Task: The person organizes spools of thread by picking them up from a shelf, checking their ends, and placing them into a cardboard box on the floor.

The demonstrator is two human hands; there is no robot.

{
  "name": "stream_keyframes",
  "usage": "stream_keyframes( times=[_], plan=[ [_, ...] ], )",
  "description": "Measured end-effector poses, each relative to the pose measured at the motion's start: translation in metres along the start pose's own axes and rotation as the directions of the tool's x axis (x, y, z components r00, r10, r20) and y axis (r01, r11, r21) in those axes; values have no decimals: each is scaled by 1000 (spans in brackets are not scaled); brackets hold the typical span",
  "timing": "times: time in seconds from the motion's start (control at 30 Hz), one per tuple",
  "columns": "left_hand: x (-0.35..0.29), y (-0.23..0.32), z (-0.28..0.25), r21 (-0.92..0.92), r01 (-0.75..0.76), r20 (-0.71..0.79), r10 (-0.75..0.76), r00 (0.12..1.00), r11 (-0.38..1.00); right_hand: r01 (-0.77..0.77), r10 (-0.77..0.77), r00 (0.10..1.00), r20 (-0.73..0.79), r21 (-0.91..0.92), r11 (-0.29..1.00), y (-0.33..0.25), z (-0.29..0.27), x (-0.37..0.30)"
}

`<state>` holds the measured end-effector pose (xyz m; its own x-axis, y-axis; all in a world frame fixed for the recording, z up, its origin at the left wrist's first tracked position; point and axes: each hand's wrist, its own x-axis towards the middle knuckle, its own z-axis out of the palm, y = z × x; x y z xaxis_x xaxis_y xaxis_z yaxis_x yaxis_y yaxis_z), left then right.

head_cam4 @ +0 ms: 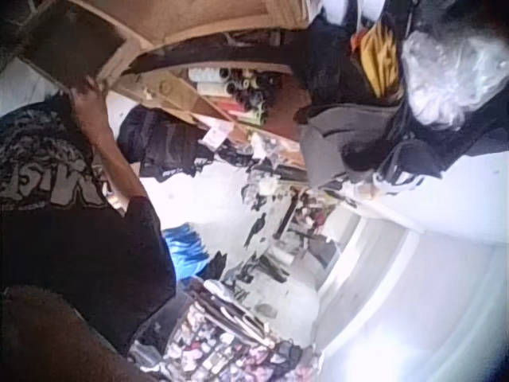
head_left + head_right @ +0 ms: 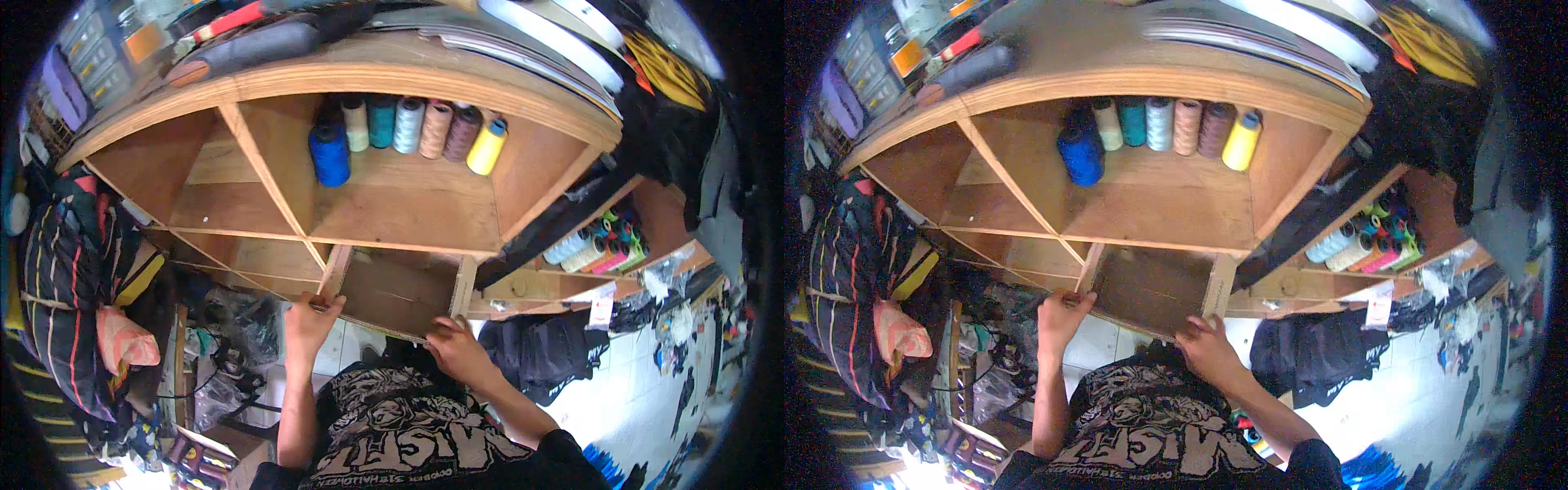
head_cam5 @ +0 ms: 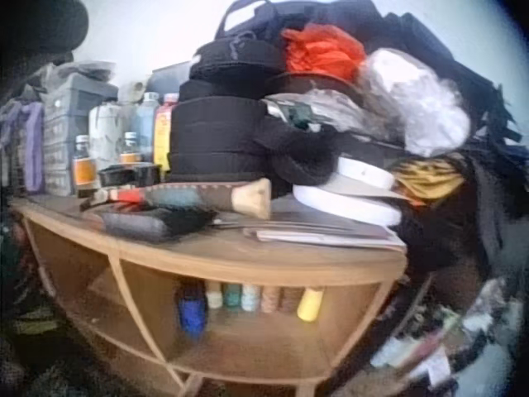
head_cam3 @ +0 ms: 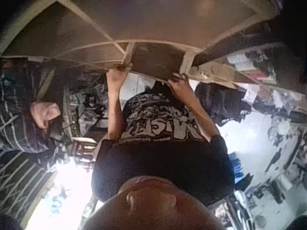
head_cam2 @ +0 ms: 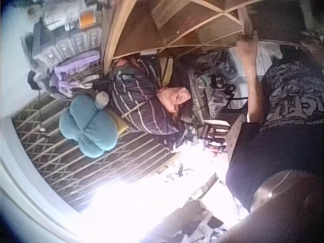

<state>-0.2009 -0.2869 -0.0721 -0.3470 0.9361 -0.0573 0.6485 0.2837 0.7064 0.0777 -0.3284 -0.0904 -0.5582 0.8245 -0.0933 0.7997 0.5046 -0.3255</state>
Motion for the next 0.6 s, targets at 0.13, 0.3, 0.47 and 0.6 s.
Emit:
stream_keyframes(
  times=[0.13,0.3,0.47,0.6],
  plan=[
    [-2,-1,-5,101,-36,134,23,991,994,-15,22,997,-69,89,996,-12,13,-23],
    [-30,20,-10,146,-112,110,96,989,983,-89,92,995,-38,66,994,-24,7,-58],
    [-45,24,7,150,-276,253,233,939,949,-218,217,976,26,86,972,-25,15,-102],
    [-54,52,26,188,-361,541,211,814,913,-341,375,913,-161,207,917,-32,19,-143]
  ],
)
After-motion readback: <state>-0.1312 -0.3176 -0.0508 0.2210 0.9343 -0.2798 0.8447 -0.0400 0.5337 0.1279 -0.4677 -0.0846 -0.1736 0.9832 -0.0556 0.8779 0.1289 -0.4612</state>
